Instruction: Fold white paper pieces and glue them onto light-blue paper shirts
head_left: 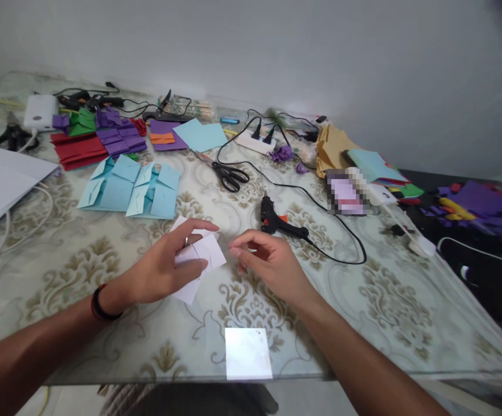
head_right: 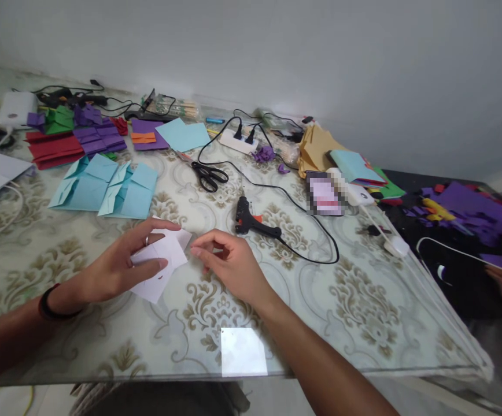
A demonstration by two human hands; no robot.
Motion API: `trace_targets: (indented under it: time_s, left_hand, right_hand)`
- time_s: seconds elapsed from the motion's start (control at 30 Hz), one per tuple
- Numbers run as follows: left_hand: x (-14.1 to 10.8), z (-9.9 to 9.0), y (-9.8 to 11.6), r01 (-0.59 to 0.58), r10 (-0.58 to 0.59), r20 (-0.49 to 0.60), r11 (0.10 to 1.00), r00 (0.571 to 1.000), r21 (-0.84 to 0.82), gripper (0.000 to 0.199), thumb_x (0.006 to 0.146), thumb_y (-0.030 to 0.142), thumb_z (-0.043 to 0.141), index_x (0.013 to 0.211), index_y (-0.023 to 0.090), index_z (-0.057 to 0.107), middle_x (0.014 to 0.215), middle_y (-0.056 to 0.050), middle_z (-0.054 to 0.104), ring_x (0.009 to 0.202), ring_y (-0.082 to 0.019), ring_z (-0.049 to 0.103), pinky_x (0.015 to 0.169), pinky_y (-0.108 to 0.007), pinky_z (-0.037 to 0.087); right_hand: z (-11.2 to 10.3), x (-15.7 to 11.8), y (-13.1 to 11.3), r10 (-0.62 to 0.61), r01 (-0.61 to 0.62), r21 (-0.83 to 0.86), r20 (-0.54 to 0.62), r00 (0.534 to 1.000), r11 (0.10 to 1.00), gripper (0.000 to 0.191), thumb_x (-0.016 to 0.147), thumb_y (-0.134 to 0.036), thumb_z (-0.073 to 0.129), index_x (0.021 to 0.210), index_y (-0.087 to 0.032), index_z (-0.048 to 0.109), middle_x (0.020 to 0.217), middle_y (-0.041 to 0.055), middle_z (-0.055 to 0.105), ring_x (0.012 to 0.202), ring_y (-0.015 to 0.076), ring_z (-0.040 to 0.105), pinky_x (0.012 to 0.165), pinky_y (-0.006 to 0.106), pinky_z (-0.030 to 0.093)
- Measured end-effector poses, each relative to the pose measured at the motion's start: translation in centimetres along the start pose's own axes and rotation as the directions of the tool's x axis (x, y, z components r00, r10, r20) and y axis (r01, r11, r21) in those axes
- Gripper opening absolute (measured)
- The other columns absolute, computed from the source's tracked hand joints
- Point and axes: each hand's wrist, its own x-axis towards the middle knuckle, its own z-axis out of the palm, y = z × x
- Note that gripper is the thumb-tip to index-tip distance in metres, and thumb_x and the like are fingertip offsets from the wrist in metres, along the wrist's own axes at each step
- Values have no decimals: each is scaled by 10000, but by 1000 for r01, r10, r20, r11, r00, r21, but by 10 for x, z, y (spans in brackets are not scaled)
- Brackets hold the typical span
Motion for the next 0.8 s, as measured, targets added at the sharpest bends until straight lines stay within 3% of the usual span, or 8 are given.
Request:
trace_targets:
  time_s: [0.17,0.4,0.63,0.8]
  left_hand:
    - [1,0,-2,-90,94,-30,990,995,108,427,959,208,601,1374,232,503,1001,-25,622,904,-172,599,679,-234,479]
    - [2,3,-5,-62,63,-1,993,998,105,500,953,178,600,1422,271,454,915,21,545,799,-137,540,620,-208,441]
    - [3,4,-6,-30,35,-28,989,999,147,505,939,203,630,1411,262,462,793,57,484,703,-125,491,593,-220,403]
    - [3,4,-7,-38,41,-27,992,999,122,516,928,190,622,1411,263,456,858,33,567,747,-137,541,610,-223,434]
  right_hand:
    - [1,-1,0,9,-7,-41,51,999,999,308,962,-482,664,834,-203,641,702,-37,546,573,125,600,556,255,516]
    - [1,-1,3,13,-13,-5,7,1000,1000,483,1017,-519,567,653,-207,506,566,-64,423,506,110,507,548,249,505]
    - [0,2,4,-3,3,28,-21,1000,1000,295,924,-473,713,900,-183,760,771,7,669,567,114,545,535,251,532]
    - [-1,1,3,12,-16,-47,-79,997,999,195,852,-379,789,841,-185,790,754,20,728,551,111,558,526,243,467]
